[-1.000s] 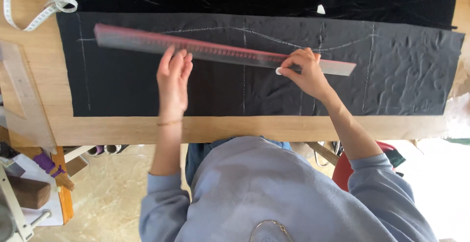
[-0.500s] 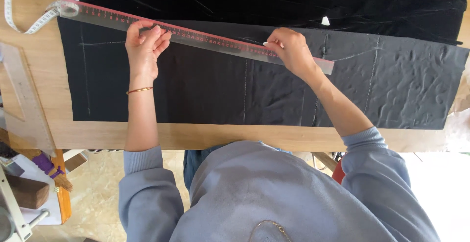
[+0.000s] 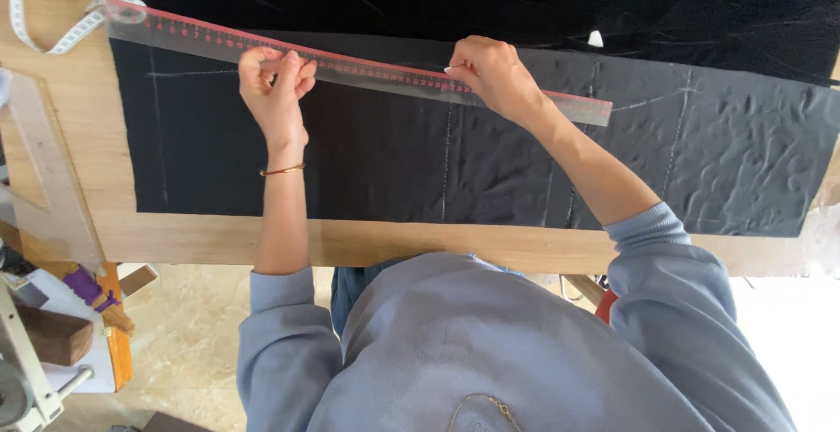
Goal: The person uses a ruler and chalk to mark lines on a piece of black fabric laid on a wooden table. They then use scissors to cut the fabric along the marked lines, separating the pieces.
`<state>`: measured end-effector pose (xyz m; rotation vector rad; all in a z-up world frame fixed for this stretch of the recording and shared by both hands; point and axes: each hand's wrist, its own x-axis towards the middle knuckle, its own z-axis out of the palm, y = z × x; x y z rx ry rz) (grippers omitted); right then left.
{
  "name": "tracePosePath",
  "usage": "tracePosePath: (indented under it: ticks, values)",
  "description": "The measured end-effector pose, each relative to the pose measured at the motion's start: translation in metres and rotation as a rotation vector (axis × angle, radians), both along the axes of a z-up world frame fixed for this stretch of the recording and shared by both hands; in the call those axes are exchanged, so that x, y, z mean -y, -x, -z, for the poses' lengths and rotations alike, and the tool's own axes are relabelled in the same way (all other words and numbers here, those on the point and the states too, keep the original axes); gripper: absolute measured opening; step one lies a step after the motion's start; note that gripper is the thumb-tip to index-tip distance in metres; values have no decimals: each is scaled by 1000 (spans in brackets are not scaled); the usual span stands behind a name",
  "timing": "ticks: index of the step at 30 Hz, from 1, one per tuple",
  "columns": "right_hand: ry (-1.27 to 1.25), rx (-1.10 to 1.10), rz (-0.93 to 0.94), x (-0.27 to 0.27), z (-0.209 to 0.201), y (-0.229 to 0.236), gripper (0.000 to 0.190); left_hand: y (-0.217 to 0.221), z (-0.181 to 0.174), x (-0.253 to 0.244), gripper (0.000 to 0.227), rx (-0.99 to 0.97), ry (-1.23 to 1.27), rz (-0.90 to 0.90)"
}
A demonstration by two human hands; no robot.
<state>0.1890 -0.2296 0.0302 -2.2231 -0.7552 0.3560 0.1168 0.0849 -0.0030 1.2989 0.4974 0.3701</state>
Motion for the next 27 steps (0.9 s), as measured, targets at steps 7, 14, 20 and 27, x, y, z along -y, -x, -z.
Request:
tracePosePath:
  ticks: [7, 14, 20, 27]
  values:
    - [-92, 93, -136, -64, 14, -16, 22, 9, 6, 8, 16, -8, -153, -41]
    - [-267, 4, 103, -73, -5, -29, 21, 31, 6, -13, 23, -133, 131, -95]
    - [20, -134, 86, -13, -16, -10, 18, 41, -12, -55, 23, -163, 169, -51]
    - [41, -56, 22, -8, -11, -7, 17, 24, -4, -56, 29, -155, 163, -66]
